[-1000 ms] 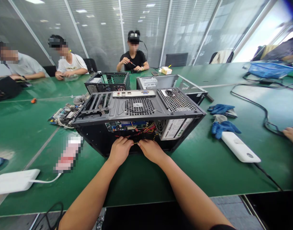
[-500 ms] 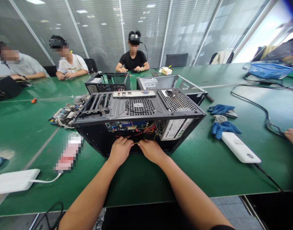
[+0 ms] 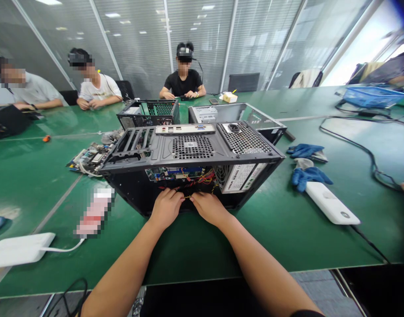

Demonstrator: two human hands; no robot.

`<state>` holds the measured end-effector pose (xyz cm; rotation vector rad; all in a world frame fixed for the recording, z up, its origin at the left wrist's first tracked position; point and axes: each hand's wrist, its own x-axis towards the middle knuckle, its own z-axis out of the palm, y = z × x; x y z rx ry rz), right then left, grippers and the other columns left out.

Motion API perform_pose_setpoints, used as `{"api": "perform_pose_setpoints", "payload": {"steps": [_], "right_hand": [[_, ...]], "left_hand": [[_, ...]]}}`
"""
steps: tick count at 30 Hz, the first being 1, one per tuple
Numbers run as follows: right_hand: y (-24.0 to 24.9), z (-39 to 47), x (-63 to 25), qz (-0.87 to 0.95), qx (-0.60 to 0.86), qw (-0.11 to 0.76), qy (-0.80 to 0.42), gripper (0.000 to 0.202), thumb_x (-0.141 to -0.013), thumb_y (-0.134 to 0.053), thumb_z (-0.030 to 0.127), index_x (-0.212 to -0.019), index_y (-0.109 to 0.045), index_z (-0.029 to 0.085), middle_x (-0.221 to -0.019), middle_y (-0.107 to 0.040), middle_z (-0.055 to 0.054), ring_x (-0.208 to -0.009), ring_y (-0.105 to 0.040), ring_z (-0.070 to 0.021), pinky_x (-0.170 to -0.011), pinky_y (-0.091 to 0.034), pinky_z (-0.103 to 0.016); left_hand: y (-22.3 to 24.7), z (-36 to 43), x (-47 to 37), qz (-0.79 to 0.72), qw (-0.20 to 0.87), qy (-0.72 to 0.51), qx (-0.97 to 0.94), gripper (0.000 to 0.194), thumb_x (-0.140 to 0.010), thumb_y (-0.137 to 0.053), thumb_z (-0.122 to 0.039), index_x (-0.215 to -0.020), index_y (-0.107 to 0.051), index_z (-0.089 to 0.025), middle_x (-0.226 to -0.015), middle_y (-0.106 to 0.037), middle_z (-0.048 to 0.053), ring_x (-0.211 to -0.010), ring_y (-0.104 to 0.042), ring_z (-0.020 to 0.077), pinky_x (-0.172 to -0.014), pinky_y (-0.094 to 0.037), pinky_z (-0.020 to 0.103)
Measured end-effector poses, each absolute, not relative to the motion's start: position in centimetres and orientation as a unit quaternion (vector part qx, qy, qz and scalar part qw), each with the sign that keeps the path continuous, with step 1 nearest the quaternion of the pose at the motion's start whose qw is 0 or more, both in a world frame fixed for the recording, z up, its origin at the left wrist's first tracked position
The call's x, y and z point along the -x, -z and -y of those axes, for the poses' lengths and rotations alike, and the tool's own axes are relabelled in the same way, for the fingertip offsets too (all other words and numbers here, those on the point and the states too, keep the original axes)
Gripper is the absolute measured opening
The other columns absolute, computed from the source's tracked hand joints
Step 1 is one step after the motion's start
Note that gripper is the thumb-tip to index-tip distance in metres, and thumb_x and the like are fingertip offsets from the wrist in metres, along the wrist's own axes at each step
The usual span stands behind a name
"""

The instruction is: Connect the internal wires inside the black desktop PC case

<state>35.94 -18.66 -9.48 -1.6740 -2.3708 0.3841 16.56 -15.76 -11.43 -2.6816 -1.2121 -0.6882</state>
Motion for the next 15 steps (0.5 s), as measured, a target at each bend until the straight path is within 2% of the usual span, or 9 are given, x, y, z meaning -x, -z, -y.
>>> {"api": "perform_pose_setpoints", "payload": {"steps": [11,15], "right_hand": [[10.17,18.56,-36.13,0.804,0.561,0.153,-0.126,0.027,-0.103,-0.036,0.028,-0.106,-0.062,0.019,-0.1,-0.068,-0.007,-0.094,-0.062,-0.0184,-0.078,-0.041,-0.027],[10.37,18.41,-36.3,0.816,0.542,0.161,-0.118,0.028,-0.103,-0.036,0.027,-0.101,-0.063,0.018,-0.097,-0.067,-0.007,-0.093,-0.061,-0.0177,-0.081,-0.04,-0.027]], "left_hand": [[11.57,15.65,-16.56,0.403,0.087,0.213,0.886,0.016,-0.097,-0.052,-0.023,-0.092,-0.066,-0.019,-0.084,-0.066,0.005,-0.081,-0.056,0.022,-0.074,-0.043,0.035],[11.52,15.65,-16.54,0.398,0.093,0.217,0.886,0.016,-0.097,-0.053,-0.023,-0.091,-0.067,-0.02,-0.086,-0.068,0.005,-0.082,-0.056,0.0221,-0.073,-0.042,0.035]]}}
